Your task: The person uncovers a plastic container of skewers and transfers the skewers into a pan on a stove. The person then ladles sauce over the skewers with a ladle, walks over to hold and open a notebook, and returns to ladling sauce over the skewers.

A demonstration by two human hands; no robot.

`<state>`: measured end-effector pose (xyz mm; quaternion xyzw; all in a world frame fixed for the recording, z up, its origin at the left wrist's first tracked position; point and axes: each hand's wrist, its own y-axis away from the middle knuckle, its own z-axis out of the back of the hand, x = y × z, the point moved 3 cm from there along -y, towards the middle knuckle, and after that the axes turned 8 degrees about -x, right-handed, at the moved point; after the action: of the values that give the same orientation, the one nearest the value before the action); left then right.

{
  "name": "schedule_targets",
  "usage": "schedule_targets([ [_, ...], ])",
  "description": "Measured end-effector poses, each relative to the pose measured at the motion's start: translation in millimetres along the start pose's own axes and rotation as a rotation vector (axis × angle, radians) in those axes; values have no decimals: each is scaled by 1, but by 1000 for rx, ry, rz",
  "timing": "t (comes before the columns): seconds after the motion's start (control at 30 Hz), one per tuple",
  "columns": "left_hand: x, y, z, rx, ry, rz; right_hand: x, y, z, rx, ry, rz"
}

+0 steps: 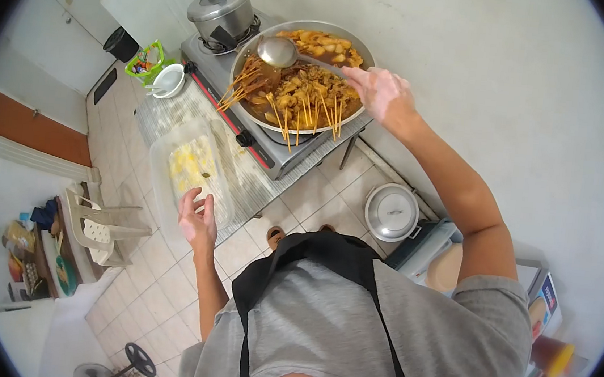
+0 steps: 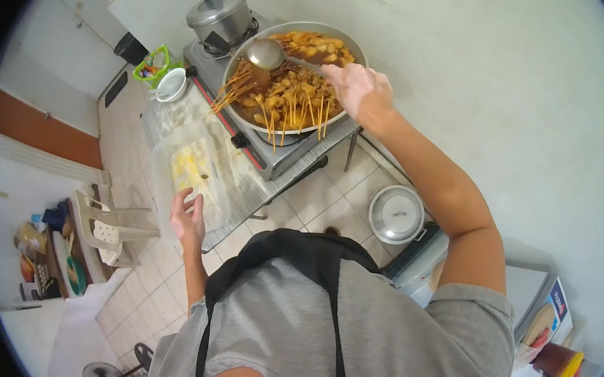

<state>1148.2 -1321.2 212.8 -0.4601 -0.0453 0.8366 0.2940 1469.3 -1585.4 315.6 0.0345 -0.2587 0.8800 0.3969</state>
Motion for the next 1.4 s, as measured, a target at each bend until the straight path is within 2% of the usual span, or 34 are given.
schedule_targets([
  [0.13,10,6,17,-15,-29,30,-32,1,-5,-25,47,-135],
  [0.33,21,0,42,17,-24,-23,-83,26,-56,-29,14,-450],
  [0.4,25,-4,51,49,-5,-66,-96,28,-90,38,-76,-432],
  [0.47,35,-6,61,77,26,-98,-69,32,-86,166,-33,-402],
  [0.5,41,-7,68,83,39,-128,-67,35,-104,134,141,-130],
  [0.57,53,-6,81,130,56,-178,-47,42,-115,327,323,50],
  [0.6,57,-6,90,171,54,-201,-35,46,-114,353,87,-138],
  [0.63,63,-6,99,206,32,-244,-6,55,-97,344,237,-152],
  [0.67,71,-6,104,249,8,-295,14,71,-81,52,-252,-621],
  [0.73,99,-4,108,291,-10,-390,96,135,-14,-176,-271,-643],
  [0.77,112,2,108,368,49,-406,106,151,-38,-512,-314,-528],
  [0.8,126,6,107,446,104,-410,112,167,-63,-764,-203,-221],
  [0.83,156,6,98,535,124,-462,151,207,-42,-773,-410,-354],
  [0.87,183,11,79,552,182,-493,174,241,-39,-729,-330,-225],
  [0.9,200,21,67,571,240,-524,192,279,-47,-690,-357,-363],
  [0.93,224,29,60,607,253,-541,218,324,-56,-694,-342,-383],
  [1.0,220,74,52,759,235,-575,244,418,-92,-543,-327,-528],
  [1.07,213,116,52,918,223,-616,272,537,-143,-287,-183,-711],
  [1.1,205,144,48,998,213,-658,256,608,-212,-230,77,-399],
  [1.17,198,191,46,1146,189,-729,294,744,-229,13,-173,-1190],
  [1.2,196,215,45,1212,175,-766,333,793,-190,344,-101,-1260],
  [1.23,194,241,45,1279,162,-793,346,865,-209,278,-253,-1808],
  [1.27,193,268,45,1338,151,-822,369,944,-227,1,-38,-1782],
  [1.3,192,294,46,1400,133,-850,431,961,-150,-196,-116,-2238],
  [1.33,192,320,49,1459,113,-878,419,1074,-242,-367,104,-2396],
  [1.4,193,379,58,1564,68,-928,528,1076,-115,-453,-27,-2588],
])
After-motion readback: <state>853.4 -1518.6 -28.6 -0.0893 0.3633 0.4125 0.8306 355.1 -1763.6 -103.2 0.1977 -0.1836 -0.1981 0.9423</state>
